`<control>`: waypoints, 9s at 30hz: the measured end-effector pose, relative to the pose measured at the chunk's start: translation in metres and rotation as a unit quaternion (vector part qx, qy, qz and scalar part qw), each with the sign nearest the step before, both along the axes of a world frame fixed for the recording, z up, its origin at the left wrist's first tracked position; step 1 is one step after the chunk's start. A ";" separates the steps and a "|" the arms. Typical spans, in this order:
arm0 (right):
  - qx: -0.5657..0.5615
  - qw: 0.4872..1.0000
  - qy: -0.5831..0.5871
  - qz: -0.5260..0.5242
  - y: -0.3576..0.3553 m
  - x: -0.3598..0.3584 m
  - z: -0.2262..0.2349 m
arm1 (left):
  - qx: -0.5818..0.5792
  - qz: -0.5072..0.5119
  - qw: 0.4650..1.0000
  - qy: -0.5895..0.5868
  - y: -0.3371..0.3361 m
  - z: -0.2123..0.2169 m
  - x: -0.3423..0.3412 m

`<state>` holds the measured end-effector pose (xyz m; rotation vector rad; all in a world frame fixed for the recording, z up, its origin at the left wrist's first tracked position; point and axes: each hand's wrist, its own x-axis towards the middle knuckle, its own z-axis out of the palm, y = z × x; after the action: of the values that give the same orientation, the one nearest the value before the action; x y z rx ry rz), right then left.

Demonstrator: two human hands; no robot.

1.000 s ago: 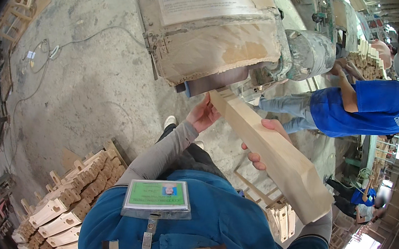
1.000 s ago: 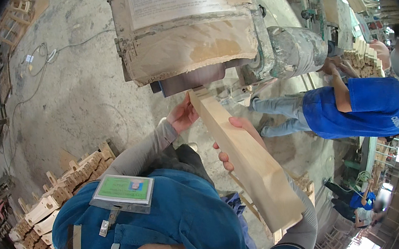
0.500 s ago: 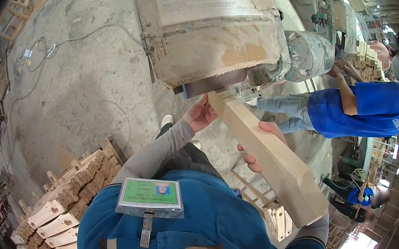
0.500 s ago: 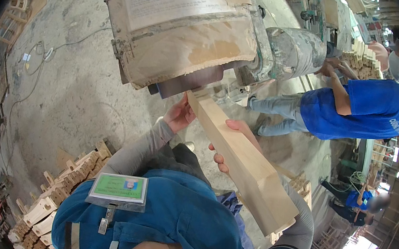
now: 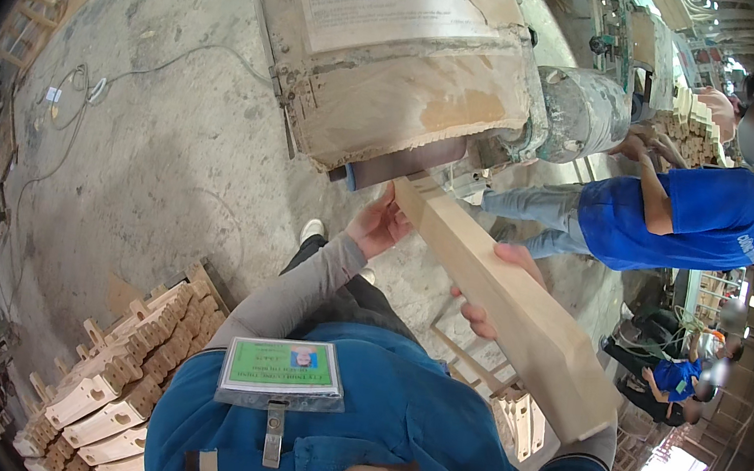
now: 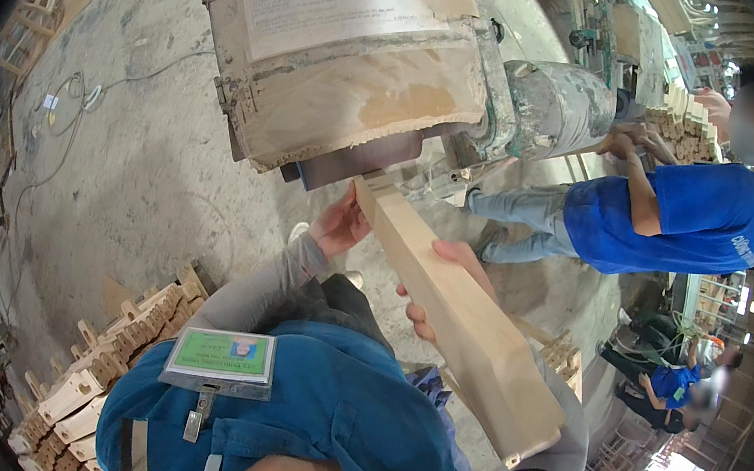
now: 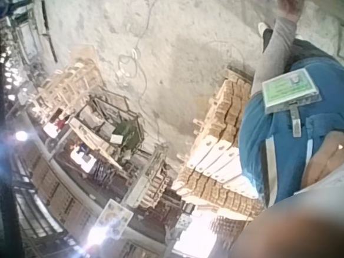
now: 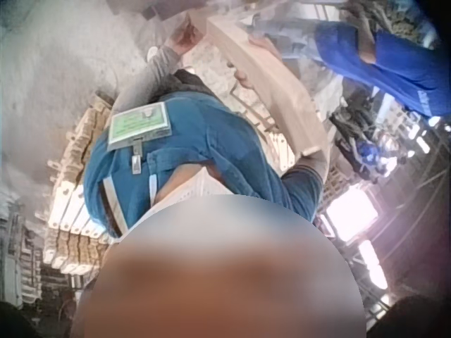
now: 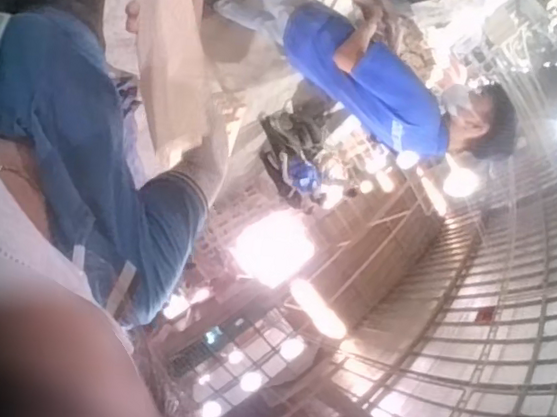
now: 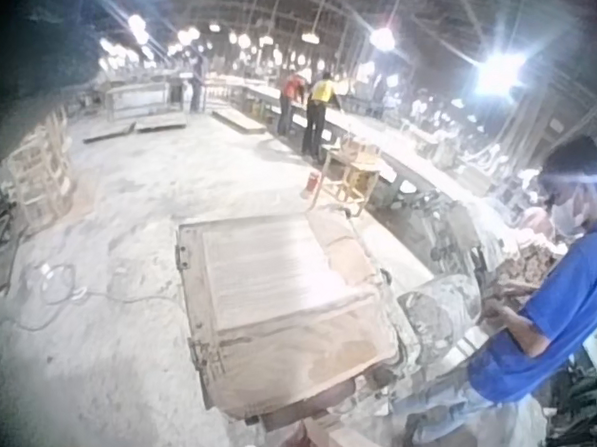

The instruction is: The person picks up wooden chair parts from a stack and smooths their edges against a belt sander. After sanding, the person places the finished parts onto a nearby pile. The process is repeated for multiple pieces.

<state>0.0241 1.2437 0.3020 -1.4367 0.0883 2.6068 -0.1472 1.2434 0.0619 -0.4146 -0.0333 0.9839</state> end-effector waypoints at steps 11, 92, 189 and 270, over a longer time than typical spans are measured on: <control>0.001 0.999 0.039 -0.025 -0.020 0.020 0.008 | -0.026 0.000 0.998 0.060 -0.013 0.031 0.010; 0.352 0.927 -0.020 0.132 -0.150 0.179 0.005 | 0.174 -0.129 0.896 0.389 -0.061 0.078 0.109; 0.079 0.996 -0.042 -0.004 -0.105 0.062 -0.035 | 0.049 -0.103 0.891 0.439 -0.021 0.099 0.021; 0.187 0.982 0.040 0.014 -0.113 0.096 -0.035 | 0.055 -0.038 0.918 0.390 -0.060 0.104 0.036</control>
<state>0.1201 1.1304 0.2672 -1.2082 -0.3930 2.5257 -0.1107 1.1835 0.1657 0.1036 0.6439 1.0066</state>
